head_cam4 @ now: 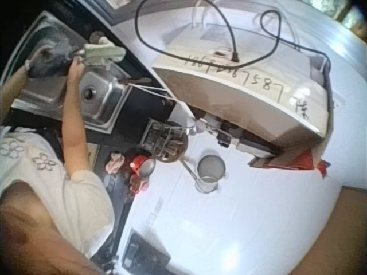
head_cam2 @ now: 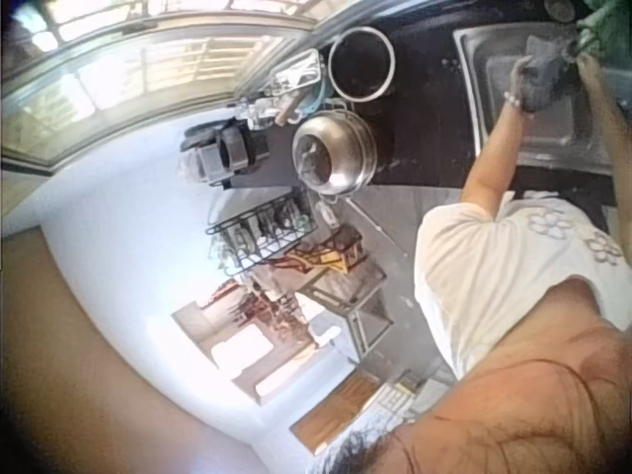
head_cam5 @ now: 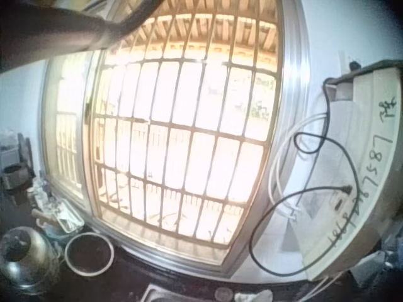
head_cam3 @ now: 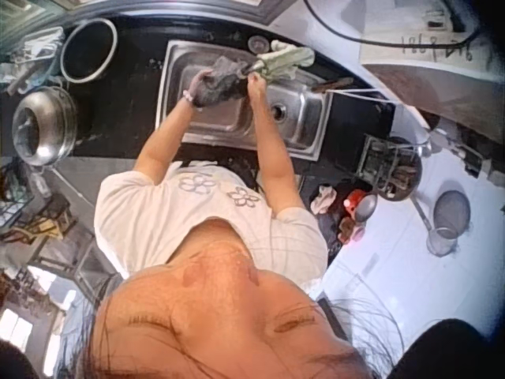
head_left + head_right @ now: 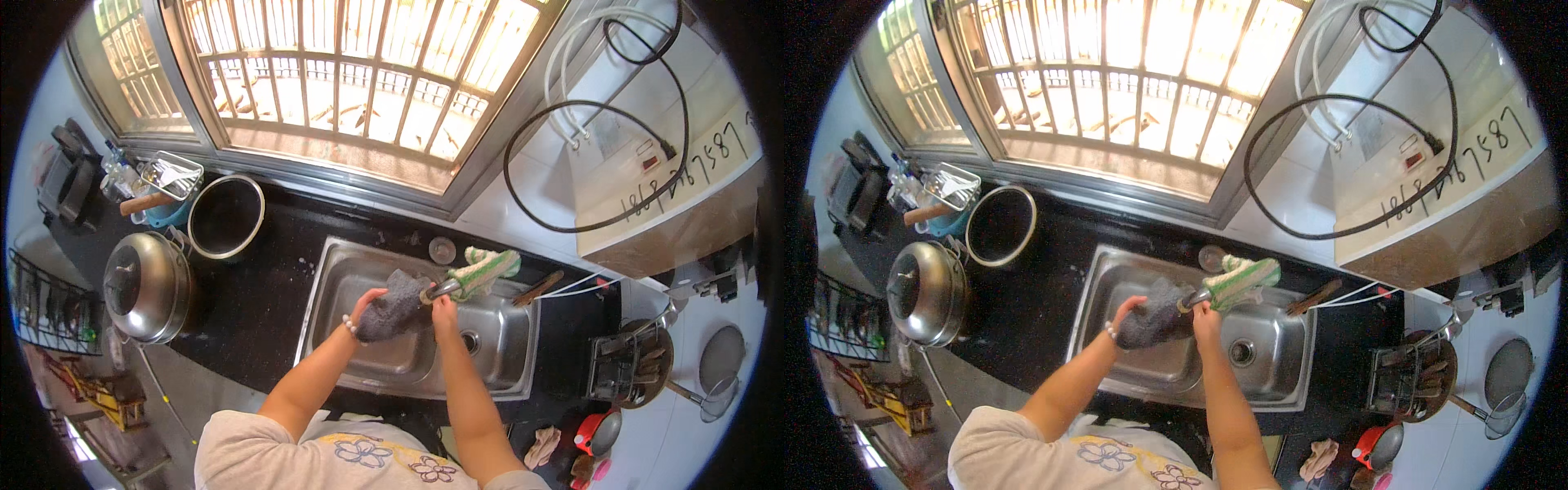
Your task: The person washes a grey cloth in a kitchen sink, wrings it out, and then uses it to wipe the window sill. They then attach the cloth to a mop handle and use it to wipe the kitchen wall tiles and the range hood.
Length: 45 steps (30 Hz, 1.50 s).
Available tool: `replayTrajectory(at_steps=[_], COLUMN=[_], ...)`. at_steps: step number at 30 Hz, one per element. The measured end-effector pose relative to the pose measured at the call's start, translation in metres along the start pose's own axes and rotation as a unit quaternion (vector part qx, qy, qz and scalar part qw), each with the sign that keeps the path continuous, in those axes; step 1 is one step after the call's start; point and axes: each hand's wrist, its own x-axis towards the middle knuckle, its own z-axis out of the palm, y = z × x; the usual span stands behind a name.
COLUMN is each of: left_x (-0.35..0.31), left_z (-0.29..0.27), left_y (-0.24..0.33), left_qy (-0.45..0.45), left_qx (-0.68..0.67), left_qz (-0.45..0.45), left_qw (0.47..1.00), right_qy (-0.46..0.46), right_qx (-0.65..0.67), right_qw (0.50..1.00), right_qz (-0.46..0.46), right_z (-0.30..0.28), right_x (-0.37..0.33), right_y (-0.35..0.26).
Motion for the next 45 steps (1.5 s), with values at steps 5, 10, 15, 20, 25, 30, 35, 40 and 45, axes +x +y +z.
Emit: replayTrajectory(at_steps=[5, 10, 15, 20, 25, 30, 35, 40, 45], left_x=[-0.003, 0.023, 0.063, 0.039, 0.050, 0.057, 0.071, 0.081, 0.082], left_z=[0.009, -0.016, -0.067, -0.007, -0.023, -0.022, -0.031, -0.038, -0.032], left_y=[-0.004, -0.018, -0.029, -0.025, -0.033, -0.036, -0.036, -0.037, -0.024], left_qy=[0.106, 0.139, 0.138, 0.151, 0.267, 0.222, 0.178, 0.177, 0.244], left_qx=[0.155, 0.300, 0.342, 0.127, 0.355, 0.282, 0.252, 0.252, 0.294], left_qz=[-0.007, 0.123, 0.213, 0.040, 0.108, 0.111, 0.198, 0.219, 0.142], left_qw=[0.982, 0.936, 0.905, 0.980, 0.889, 0.927, 0.930, 0.926, 0.913], right_qy=[0.024, 0.068, 0.090, 0.069, 0.068, 0.072, 0.093, 0.079, 0.020], right_qx=[0.094, 0.031, 0.046, 0.094, -0.074, -0.085, -0.137, -0.210, -0.013], right_qw=[0.988, 0.985, 0.979, 0.973, 0.973, 0.960, 0.936, 0.915, 0.994], right_qz=[-0.122, -0.156, -0.179, -0.197, -0.209, -0.255, -0.312, -0.335, -0.110], right_z=[-0.008, -0.014, 0.005, 0.023, 0.037, 0.042, 0.042, 0.039, 0.029], right_x=[-0.023, -0.031, -0.024, -0.045, -0.072, -0.065, -0.052, -0.036, -0.018], right_y=[-0.018, -0.029, 0.004, 0.010, -0.004, -0.016, -0.023, -0.017, -0.001])
